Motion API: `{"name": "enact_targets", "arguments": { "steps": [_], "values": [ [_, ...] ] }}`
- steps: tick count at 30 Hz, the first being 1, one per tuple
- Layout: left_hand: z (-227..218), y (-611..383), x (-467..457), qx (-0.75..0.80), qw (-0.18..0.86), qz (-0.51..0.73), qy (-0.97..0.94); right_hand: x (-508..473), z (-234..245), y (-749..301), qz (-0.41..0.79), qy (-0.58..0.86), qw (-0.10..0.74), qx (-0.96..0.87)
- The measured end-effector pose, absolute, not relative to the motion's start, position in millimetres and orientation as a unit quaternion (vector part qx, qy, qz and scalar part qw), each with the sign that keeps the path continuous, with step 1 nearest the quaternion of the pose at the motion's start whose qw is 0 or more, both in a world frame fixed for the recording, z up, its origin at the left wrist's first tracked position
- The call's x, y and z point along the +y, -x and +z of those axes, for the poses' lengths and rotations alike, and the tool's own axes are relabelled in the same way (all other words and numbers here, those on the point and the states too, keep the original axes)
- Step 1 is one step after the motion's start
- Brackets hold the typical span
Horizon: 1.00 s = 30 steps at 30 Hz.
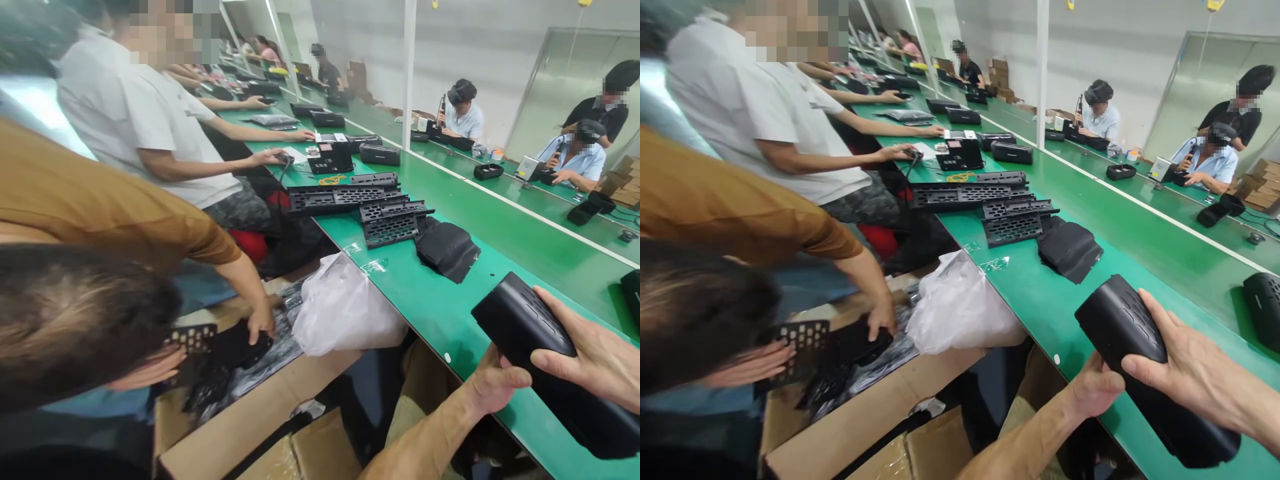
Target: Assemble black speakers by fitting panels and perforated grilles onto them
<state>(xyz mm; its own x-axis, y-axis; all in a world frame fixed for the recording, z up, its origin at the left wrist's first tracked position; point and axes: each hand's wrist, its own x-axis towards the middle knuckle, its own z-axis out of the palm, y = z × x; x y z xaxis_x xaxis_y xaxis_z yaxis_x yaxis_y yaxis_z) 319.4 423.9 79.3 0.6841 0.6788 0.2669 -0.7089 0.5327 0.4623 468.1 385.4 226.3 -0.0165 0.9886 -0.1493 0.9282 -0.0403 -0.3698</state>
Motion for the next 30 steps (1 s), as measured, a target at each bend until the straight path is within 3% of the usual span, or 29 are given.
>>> {"name": "enact_targets", "arguments": {
  "steps": [2,6,12,17,20,23,26,30],
  "values": [
    [88.0,-314.3,430.3,-0.026,0.868,0.404,-0.287,370.9,223.2,-482.1,0.160,0.675,0.133,-0.708],
    [99.1,-303.7,447.4,-0.001,0.844,0.445,-0.300,328.5,192.5,-487.4,0.042,0.637,0.327,-0.697],
    [100.9,-317.4,454.5,-0.004,0.830,0.447,-0.334,335.6,139.1,-455.7,-0.112,0.594,0.491,-0.628],
    [103.1,-297.4,482.5,0.026,0.811,0.423,-0.404,331.2,154.6,-474.2,-0.065,0.617,0.487,-0.615],
    [121.9,-263.8,514.9,0.068,0.717,0.439,-0.537,313.3,161.1,-491.6,-0.018,0.652,0.460,-0.602],
    [147.0,-243.2,534.7,0.069,0.640,0.361,-0.675,306.3,157.8,-499.7,0.000,0.668,0.446,-0.596],
    [157.6,-245.4,535.5,0.054,0.637,0.342,-0.689,309.6,155.7,-502.6,0.016,0.678,0.453,-0.579],
    [138.3,-260.7,524.9,0.082,0.677,0.380,-0.625,312.3,169.3,-516.9,0.116,0.729,0.412,-0.534]
  ]
}}
